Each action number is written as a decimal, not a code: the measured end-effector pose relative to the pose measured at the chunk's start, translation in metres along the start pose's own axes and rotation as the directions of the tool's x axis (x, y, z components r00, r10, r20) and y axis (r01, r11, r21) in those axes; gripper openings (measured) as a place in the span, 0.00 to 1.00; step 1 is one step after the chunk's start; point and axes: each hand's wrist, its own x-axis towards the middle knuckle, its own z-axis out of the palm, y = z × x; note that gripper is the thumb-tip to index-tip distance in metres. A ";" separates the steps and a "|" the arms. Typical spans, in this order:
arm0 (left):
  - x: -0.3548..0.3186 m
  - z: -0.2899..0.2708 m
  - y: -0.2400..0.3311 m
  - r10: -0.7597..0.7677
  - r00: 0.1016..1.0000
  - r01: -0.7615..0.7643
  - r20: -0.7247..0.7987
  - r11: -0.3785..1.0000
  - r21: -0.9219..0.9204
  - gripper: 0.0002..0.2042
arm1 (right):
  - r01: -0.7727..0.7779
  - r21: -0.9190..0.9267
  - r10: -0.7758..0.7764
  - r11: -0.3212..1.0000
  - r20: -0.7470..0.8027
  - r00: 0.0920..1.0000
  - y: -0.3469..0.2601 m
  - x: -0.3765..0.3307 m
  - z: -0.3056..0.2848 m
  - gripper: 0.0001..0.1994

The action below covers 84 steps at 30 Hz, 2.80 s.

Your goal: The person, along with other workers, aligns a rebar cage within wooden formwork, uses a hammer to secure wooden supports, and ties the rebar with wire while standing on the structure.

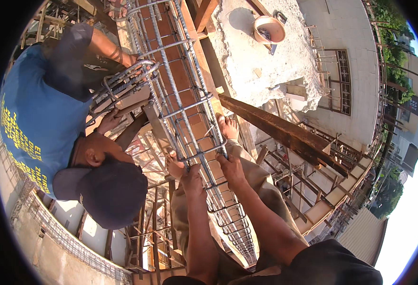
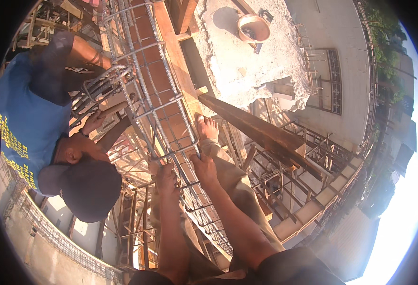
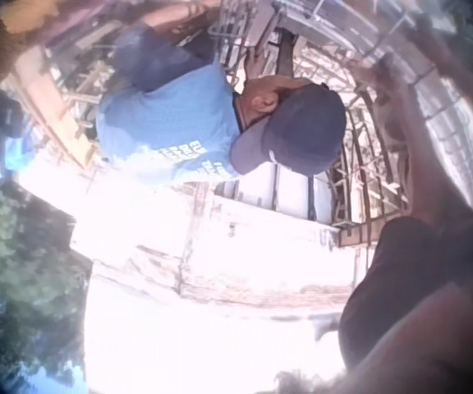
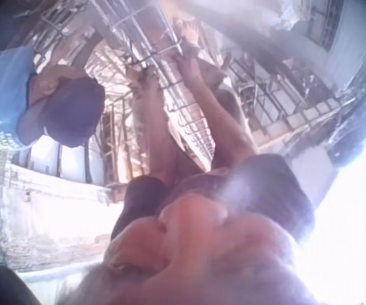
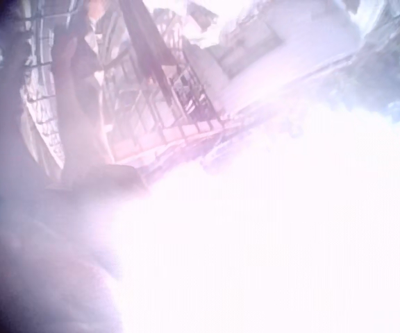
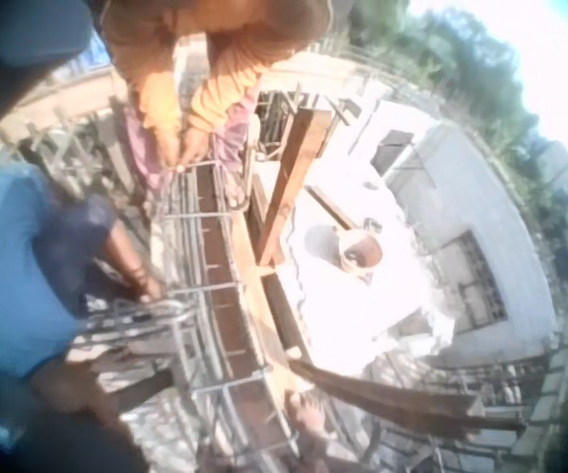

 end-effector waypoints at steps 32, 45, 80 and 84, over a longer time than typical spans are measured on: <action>0.004 -0.024 0.000 0.015 0.999 -0.020 0.045 0.995 0.097 0.07 | 0.034 0.168 -0.066 0.985 0.187 0.980 0.032 0.033 0.021 0.13; -0.002 0.072 0.114 0.098 0.972 -0.138 0.211 0.974 0.181 0.07 | -0.070 0.169 0.029 0.983 0.236 0.971 -0.073 0.013 -0.029 0.12; -0.006 0.002 -0.007 0.037 0.999 -0.037 -0.008 0.998 -0.046 0.07 | -0.029 0.206 -0.019 0.978 0.229 0.973 0.000 0.003 -0.018 0.13; -0.014 0.005 0.009 0.019 1.000 -0.021 0.015 0.990 0.138 0.06 | 0.175 0.080 -0.189 0.981 0.241 0.952 0.006 -0.002 -0.022 0.12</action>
